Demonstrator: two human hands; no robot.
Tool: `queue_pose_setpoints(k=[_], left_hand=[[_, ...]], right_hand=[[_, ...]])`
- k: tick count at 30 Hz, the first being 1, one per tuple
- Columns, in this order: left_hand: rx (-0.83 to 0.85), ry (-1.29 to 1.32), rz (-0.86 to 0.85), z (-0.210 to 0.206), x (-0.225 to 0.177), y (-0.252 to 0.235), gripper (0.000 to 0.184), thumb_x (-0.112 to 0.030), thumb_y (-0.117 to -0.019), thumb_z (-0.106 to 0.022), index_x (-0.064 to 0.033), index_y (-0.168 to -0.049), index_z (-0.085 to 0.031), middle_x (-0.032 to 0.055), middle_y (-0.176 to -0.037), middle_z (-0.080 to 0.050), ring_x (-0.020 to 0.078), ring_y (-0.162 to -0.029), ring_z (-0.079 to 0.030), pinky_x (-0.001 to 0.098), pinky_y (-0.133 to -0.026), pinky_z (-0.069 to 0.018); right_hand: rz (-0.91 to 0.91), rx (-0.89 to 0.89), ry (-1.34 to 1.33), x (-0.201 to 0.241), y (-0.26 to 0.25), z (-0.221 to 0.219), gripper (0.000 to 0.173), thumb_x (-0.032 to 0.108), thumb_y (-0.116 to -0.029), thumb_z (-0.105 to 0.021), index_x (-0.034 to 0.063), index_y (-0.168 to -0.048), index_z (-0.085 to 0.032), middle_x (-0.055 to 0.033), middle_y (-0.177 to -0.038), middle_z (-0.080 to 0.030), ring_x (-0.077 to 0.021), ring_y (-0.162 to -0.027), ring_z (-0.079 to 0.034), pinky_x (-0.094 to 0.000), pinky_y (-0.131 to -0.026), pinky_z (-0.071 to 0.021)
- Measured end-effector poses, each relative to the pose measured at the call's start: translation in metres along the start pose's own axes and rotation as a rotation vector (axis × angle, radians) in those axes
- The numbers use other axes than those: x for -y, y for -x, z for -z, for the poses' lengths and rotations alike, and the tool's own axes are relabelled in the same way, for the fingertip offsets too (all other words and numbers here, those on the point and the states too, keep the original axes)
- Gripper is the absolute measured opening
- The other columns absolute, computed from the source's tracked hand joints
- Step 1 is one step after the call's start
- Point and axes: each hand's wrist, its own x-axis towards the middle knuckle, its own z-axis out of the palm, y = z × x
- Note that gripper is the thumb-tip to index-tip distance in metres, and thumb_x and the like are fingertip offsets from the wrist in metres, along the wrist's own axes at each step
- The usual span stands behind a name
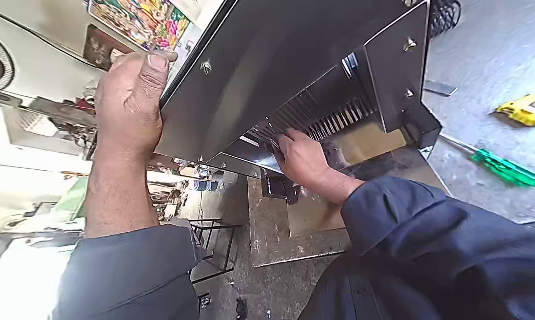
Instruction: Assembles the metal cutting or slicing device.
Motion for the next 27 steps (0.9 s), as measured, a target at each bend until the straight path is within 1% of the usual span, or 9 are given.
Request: queue_pose_setpoints(k=[9,13,17,19,21,22,24,25,27], left_hand=[[-0.023,0.004,0.031,-0.002,-0.002,0.001,0.057,-0.059,-0.1073,-0.033,-0.0207,-0.135,-0.066,0.0062,-0.136,-0.064,0.0149,-0.130,-0.057,0.0452,-0.112,-0.0427],[0.000,-0.018,0.031,-0.001,-0.001,0.001,0.060,-0.060,-0.1072,-0.032,-0.0184,-0.135,-0.065,0.0101,-0.132,-0.065,0.0184,-0.127,-0.059,0.0486,-0.109,-0.0438],[-0.011,-0.014,0.001,-0.001,0.003,0.000,0.059,-0.059,-0.1075,-0.032,-0.0184,-0.134,-0.066,0.0094,-0.133,-0.065,0.0175,-0.128,-0.058,0.0478,-0.110,-0.0432],[-0.022,-0.008,-0.012,-0.003,0.003,-0.001,0.059,-0.060,-0.1071,-0.033,-0.0192,-0.133,-0.067,0.0079,-0.134,-0.065,0.0164,-0.128,-0.058,0.0469,-0.111,-0.0431],[-0.033,0.005,-0.021,-0.005,0.006,0.000,0.059,-0.060,-0.1068,-0.034,-0.0199,-0.132,-0.068,0.0072,-0.134,-0.065,0.0164,-0.129,-0.057,0.0462,-0.111,-0.0426],[-0.035,0.005,-0.027,-0.004,0.008,-0.001,0.058,-0.060,-0.1069,-0.034,-0.0197,-0.132,-0.068,0.0075,-0.133,-0.065,0.0169,-0.129,-0.058,0.0467,-0.111,-0.0427],[-0.038,0.008,-0.027,-0.003,0.013,-0.004,0.058,-0.060,-0.1068,-0.034,-0.0192,-0.131,-0.068,0.0078,-0.131,-0.066,0.0175,-0.126,-0.059,0.0480,-0.109,-0.0450],[-0.030,0.002,-0.010,-0.004,0.017,-0.004,0.059,-0.061,-0.1068,-0.034,-0.0191,-0.130,-0.068,0.0081,-0.130,-0.065,0.0182,-0.124,-0.060,0.0490,-0.106,-0.0465],[-0.008,-0.015,0.020,-0.005,0.022,-0.003,0.059,-0.062,-0.1066,-0.033,-0.0206,-0.132,-0.067,0.0076,-0.131,-0.065,0.0178,-0.124,-0.060,0.0486,-0.106,-0.0469]], right_hand=[[0.013,-0.024,0.120,-0.019,-0.018,-0.020,0.017,0.015,-0.0969,-0.062,0.0003,-0.097,-0.070,-0.0181,-0.100,-0.069,-0.0337,-0.092,-0.072,-0.0471,-0.070,-0.0602],[-0.008,0.002,0.149,-0.020,-0.014,-0.023,0.019,0.016,-0.0972,-0.063,-0.0008,-0.096,-0.070,-0.0188,-0.099,-0.070,-0.0345,-0.089,-0.072,-0.0481,-0.069,-0.0593],[0.059,-0.112,0.099,-0.010,-0.018,-0.028,0.021,0.019,-0.1008,-0.061,0.0013,-0.096,-0.072,-0.0164,-0.091,-0.070,-0.0320,-0.084,-0.072,-0.0458,-0.068,-0.0599],[0.113,-0.223,0.065,0.007,-0.030,-0.025,0.014,0.014,-0.0977,-0.064,0.0046,-0.099,-0.075,-0.0131,-0.091,-0.071,-0.0288,-0.087,-0.072,-0.0425,-0.069,-0.0602],[0.131,-0.308,0.044,0.020,-0.039,-0.025,0.006,0.006,-0.0881,-0.069,0.0058,-0.090,-0.075,-0.0126,-0.092,-0.072,-0.0287,-0.089,-0.072,-0.0416,-0.068,-0.0595],[0.118,-0.297,0.030,0.019,-0.037,-0.027,0.009,0.006,-0.0894,-0.068,0.0065,-0.094,-0.076,-0.0122,-0.096,-0.073,-0.0286,-0.092,-0.072,-0.0417,-0.071,-0.0600],[0.057,-0.154,0.055,0.002,-0.027,-0.030,0.024,0.013,-0.1012,-0.061,0.0110,-0.120,-0.075,-0.0106,-0.112,-0.073,-0.0282,-0.105,-0.070,-0.0422,-0.083,-0.0603],[0.013,-0.069,0.063,-0.005,-0.021,-0.029,0.031,0.011,-0.1018,-0.057,0.0136,-0.128,-0.072,-0.0101,-0.116,-0.072,-0.0286,-0.108,-0.069,-0.0434,-0.086,-0.0592],[-0.029,-0.024,0.044,-0.008,-0.017,-0.026,0.032,0.009,-0.1008,-0.056,0.0147,-0.127,-0.073,-0.0088,-0.115,-0.072,-0.0280,-0.108,-0.068,-0.0435,-0.086,-0.0581]])
